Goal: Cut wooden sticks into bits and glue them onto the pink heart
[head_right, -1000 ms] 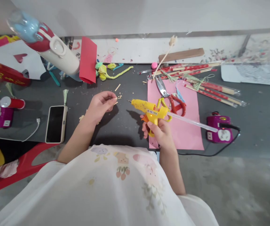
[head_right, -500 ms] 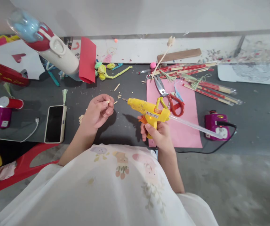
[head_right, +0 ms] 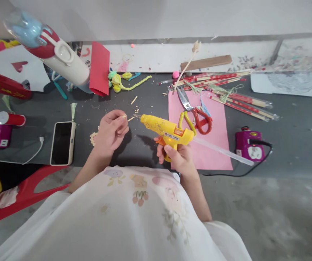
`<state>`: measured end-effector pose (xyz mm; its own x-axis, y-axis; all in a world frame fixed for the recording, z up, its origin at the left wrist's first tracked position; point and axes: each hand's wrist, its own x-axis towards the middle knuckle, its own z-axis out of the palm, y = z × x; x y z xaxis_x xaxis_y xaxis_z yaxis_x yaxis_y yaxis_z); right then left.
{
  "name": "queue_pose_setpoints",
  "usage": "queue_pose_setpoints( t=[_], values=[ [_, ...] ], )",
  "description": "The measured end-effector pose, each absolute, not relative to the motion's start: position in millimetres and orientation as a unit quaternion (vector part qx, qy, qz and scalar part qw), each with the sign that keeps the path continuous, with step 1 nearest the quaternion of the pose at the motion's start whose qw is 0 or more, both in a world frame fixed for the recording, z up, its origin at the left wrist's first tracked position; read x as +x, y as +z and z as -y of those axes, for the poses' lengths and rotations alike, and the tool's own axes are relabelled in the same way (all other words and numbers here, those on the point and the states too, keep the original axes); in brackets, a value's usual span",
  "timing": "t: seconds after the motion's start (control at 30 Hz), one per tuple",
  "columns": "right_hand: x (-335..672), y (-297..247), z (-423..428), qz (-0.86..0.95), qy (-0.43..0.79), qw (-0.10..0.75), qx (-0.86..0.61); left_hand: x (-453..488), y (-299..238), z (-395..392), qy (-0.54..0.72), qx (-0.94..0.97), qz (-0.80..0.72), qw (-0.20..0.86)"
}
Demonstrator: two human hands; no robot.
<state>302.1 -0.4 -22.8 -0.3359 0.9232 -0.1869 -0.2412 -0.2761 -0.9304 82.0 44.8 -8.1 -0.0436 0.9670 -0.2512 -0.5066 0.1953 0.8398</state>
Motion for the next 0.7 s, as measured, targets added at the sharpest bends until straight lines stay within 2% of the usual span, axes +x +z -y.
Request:
queue_pose_setpoints(
  t=[0.27, 0.5, 0.7],
  values=[
    [298.5, -17.5, 4.2, 0.457, 0.689, 0.421, -0.374, 86.6, -3.1, -40.9, 0.630, 0.305, -0.431, 0.570],
    [294.8, -13.3, 7.2, 0.429, 0.707, 0.380, -0.416, 88.8, -2.6, -39.6, 0.630, 0.323, -0.448, 0.546],
    [295.2, -17.5, 5.2, 0.427, 0.721, 0.382, -0.390, 89.0, -3.5, -38.9, 0.627, 0.340, -0.462, 0.527]
  ],
)
